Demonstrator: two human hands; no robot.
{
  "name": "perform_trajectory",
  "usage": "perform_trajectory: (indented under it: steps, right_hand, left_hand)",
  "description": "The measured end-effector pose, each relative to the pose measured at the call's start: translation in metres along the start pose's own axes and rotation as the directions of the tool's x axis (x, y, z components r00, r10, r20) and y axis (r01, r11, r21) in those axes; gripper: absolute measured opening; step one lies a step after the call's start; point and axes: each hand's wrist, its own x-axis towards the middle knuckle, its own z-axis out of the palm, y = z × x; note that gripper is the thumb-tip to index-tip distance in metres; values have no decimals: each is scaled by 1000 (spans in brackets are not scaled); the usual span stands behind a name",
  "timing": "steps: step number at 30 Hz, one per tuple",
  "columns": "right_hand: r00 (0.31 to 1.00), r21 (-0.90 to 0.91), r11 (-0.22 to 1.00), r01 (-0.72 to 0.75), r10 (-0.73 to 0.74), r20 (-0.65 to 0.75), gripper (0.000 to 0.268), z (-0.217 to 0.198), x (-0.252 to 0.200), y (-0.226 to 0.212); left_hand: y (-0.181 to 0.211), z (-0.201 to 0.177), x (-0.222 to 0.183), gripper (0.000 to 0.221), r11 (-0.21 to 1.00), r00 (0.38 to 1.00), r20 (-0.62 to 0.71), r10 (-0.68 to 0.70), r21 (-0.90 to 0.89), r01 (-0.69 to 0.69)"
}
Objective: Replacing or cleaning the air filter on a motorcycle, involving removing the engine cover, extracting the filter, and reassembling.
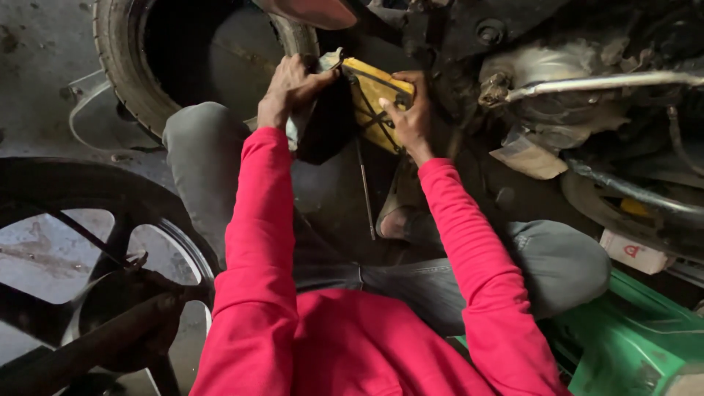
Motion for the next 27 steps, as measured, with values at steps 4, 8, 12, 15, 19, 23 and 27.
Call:
perform_trajectory:
  steps: [4, 8, 12, 15, 19, 23, 27]
  right_hand:
    - [1000, 44, 999, -29, 29, 0, 47, 12, -6, 11]
    - [1000, 23, 999, -27, 27, -9, 49, 18, -10, 16]
    - [999, -4, 1000, -31, 31, -30, 49, 28, -15, 21]
    - [999, 21, 999, -42, 43, -32, 49, 41, -19, 32]
    - [999, 68, 997, -27, 29, -31, 48, 54, -23, 48]
    - [999, 107, 994, -30, 34, -34, 49, 58, -23, 55]
    - [998, 134, 990, -50, 54, -29, 49, 56, -23, 55]
  left_hand:
    - [-15, 8, 3, 65, 981, 993, -16, -117, -155, 113]
    - [-9, 2, -1, 76, 960, 980, -59, -189, -223, 171]
    - [-8, -2, -3, 76, 962, 978, -21, -206, -185, 199]
    - [-15, 1, -1, 75, 972, 981, -10, -194, -138, 191]
    - [-11, -9, -10, 79, 962, 972, -46, -229, -162, 219]
    - [-12, -7, -13, 75, 976, 981, -118, -156, -170, 135]
    - [-3, -7, -20, 74, 977, 972, -194, -134, -188, 97]
